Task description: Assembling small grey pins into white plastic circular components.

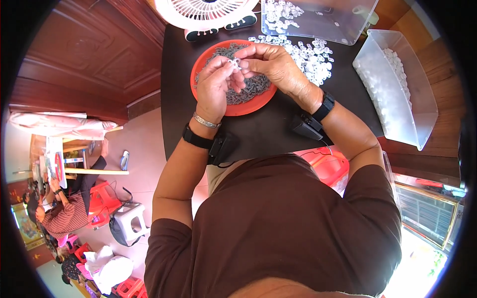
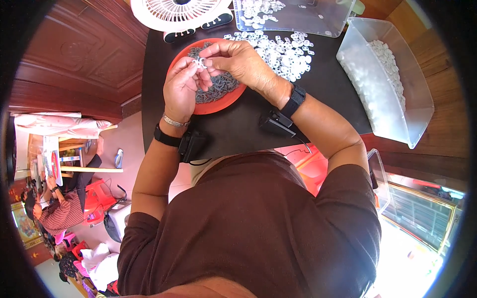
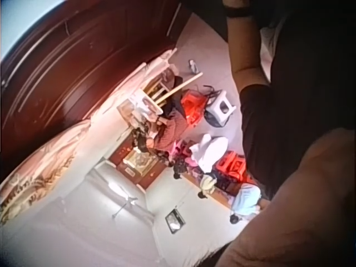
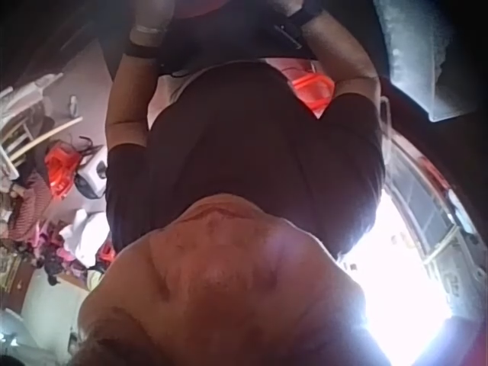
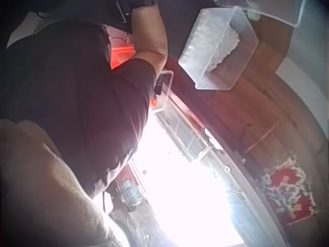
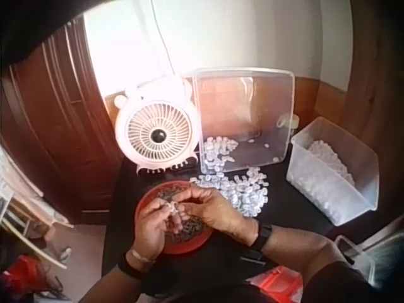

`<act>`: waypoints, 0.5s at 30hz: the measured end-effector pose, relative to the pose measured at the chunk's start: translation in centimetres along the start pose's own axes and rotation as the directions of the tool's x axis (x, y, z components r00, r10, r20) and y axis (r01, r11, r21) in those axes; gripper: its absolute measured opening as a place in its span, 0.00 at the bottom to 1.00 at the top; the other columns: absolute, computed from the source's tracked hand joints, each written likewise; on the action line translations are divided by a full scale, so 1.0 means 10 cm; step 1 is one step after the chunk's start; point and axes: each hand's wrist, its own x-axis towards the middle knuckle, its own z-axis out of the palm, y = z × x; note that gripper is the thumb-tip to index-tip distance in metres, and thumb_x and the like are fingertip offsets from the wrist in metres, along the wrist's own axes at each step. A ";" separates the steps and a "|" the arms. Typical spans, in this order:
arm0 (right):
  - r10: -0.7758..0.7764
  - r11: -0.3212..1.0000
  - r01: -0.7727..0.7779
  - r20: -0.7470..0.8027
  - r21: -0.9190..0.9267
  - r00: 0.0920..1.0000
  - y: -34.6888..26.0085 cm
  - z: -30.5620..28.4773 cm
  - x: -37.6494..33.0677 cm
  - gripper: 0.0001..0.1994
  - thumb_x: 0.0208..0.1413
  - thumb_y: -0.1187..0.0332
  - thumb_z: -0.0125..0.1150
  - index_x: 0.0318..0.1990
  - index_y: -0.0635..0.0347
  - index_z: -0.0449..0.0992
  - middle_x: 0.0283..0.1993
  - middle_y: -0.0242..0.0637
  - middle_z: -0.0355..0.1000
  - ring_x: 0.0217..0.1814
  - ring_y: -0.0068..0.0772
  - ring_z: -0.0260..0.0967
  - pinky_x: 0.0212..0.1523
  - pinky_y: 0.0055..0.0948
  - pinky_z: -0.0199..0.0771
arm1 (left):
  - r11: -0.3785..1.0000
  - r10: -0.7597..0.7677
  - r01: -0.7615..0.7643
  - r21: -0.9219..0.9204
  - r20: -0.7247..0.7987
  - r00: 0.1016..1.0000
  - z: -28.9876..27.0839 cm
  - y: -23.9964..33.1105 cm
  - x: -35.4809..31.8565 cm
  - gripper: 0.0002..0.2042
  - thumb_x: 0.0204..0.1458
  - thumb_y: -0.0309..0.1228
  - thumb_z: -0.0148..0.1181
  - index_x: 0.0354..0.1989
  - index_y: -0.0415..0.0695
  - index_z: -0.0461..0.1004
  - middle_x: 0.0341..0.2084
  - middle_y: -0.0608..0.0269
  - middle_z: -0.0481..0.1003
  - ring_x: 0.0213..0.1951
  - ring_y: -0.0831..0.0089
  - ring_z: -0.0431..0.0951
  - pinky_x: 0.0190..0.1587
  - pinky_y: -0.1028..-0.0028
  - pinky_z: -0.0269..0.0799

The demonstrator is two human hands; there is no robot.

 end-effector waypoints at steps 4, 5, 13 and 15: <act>-0.026 0.999 0.028 0.042 -0.035 0.999 -0.07 -0.02 -0.01 0.10 0.54 0.73 0.60 0.43 0.63 0.76 0.34 0.30 0.74 0.32 0.16 0.70 0.37 0.18 0.73 | 1.000 -0.018 0.019 0.015 -0.036 0.999 0.03 0.01 -0.01 0.09 0.58 0.32 0.44 0.31 0.41 0.68 0.22 0.63 0.71 0.23 0.75 0.71 0.27 0.79 0.65; -0.004 1.000 0.006 0.049 -0.031 0.999 -0.09 -0.03 -0.01 0.10 0.54 0.72 0.60 0.44 0.63 0.75 0.33 0.29 0.74 0.32 0.16 0.70 0.38 0.18 0.73 | 0.999 -0.015 0.017 0.043 -0.058 0.998 0.04 0.01 -0.01 0.08 0.56 0.32 0.46 0.29 0.41 0.68 0.20 0.64 0.71 0.21 0.77 0.70 0.24 0.80 0.63; 0.023 0.998 -0.020 0.040 -0.066 0.999 -0.15 -0.15 0.04 0.10 0.55 0.71 0.59 0.44 0.64 0.75 0.32 0.30 0.73 0.31 0.17 0.69 0.36 0.18 0.73 | 0.978 0.035 -0.012 0.208 -0.110 0.993 0.05 -0.01 -0.01 0.08 0.54 0.31 0.50 0.25 0.41 0.68 0.15 0.69 0.66 0.15 0.83 0.63 0.18 0.83 0.56; 0.044 0.997 -0.040 0.058 -0.071 0.997 -0.16 -0.14 0.04 0.10 0.55 0.69 0.60 0.43 0.61 0.76 0.32 0.26 0.72 0.31 0.15 0.68 0.37 0.17 0.72 | 0.971 0.045 -0.021 0.236 -0.098 0.994 0.04 -0.01 -0.01 0.09 0.54 0.31 0.51 0.25 0.40 0.68 0.14 0.70 0.66 0.15 0.83 0.62 0.18 0.83 0.55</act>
